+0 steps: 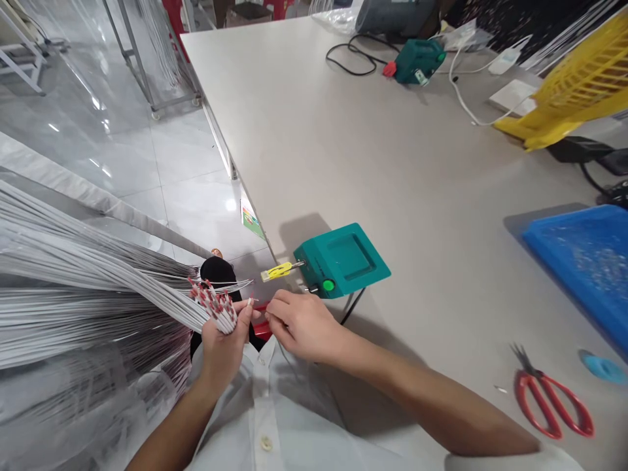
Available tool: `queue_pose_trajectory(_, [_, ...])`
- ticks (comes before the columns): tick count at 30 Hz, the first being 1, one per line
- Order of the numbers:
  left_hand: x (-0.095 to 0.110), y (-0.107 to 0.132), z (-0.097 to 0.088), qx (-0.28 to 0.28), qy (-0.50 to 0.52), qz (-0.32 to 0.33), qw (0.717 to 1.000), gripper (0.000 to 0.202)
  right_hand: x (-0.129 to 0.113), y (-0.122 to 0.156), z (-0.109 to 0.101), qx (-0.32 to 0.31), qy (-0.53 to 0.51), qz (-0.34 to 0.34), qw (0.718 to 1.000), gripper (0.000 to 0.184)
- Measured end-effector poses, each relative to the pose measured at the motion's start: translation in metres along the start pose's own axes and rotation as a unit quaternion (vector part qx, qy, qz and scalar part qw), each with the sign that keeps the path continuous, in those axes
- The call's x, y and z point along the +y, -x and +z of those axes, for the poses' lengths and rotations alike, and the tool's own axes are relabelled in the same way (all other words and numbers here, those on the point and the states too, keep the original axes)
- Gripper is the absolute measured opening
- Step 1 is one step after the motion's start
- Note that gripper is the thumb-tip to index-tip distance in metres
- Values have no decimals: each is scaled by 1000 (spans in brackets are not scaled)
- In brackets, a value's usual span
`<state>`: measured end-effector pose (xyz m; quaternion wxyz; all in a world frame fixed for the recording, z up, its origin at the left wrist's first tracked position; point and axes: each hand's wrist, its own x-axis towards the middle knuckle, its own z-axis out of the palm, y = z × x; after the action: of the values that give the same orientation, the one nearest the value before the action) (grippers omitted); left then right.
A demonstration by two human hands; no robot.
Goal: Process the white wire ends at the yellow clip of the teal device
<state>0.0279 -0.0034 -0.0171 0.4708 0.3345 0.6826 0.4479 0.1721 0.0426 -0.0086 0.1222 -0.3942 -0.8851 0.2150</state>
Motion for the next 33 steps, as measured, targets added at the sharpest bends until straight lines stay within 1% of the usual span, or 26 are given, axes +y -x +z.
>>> queue_pose_trajectory(2, [2, 0, 1, -6, 12, -3, 1000, 21, 1, 0, -1, 29, -62, 45, 997, 16])
queue_pose_trajectory(3, [2, 0, 1, -10, 15, -3, 1000, 21, 2, 0, -2, 47, -92, 54, 993, 16])
queue_pose_trajectory(4, [2, 0, 1, -17, 15, -5, 1000, 21, 3, -1, -2, 62, -116, 52, 990, 16])
queue_pose_trajectory(6, [1, 1, 0, -39, 8, -10, 999, 21, 4, -4, -1, 71, -133, 17, 988, 17])
queue_pose_trajectory(8, [-1, 0, -3, -70, -14, -13, 997, 21, 6, -6, -2, 59, -99, -36, 993, 19])
queue_pose_trajectory(11, [-4, -3, -8, -108, -59, -6, 992, 18, 6, -8, -2, 31, 12, -100, 994, 22])
queue_pose_trajectory(13, [-6, -5, -9, -120, -71, -2, 990, 16, 5, -9, -1, 20, 70, -127, 989, 22])
queue_pose_trajectory(15, [-6, -6, -6, -117, -55, -4, 992, 16, 4, -10, -1, 19, 105, -142, 984, 21])
queue_pose_trajectory(17, [-5, -6, -2, -102, -28, -17, 994, 16, 3, -9, -2, 19, 125, -143, 982, 19])
queue_pose_trajectory(20, [0, -7, 3, -61, 10, -43, 997, 17, 5, -6, -10, 14, 125, -135, 983, 16])
queue_pose_trajectory(21, [3, -9, 4, -50, 19, -47, 997, 17, 7, -5, -14, 20, 128, -130, 983, 16])
queue_pose_trajectory(23, [7, -11, 3, -52, 37, -41, 997, 19, 12, -4, -22, 54, 158, -117, 979, 17])
queue_pose_trajectory(25, [9, -14, 1, -64, 59, -26, 996, 34, 18, -4, -30, 88, 221, -101, 966, 19])
queue_pose_trajectory(26, [10, -15, 1, -69, 69, -20, 995, 41, 21, -5, -33, 91, 255, -95, 958, 23])
queue_pose_trajectory(27, [11, -16, 1, -75, 76, -17, 994, 46, 24, -7, -36, 82, 286, -91, 950, 27])
queue_pose_trajectory(29, [11, -19, 3, -84, 84, -20, 993, 47, 27, -10, -39, 48, 331, -86, 938, 31])
queue_pose_trajectory(31, [12, -21, 4, -89, 90, -27, 992, 45, 28, -15, -41, 24, 350, -86, 933, 33])
queue_pose_trajectory(33, [12, -24, 6, -88, 100, -33, 991, 46, 27, -21, -43, 2, 348, -84, 934, 31])
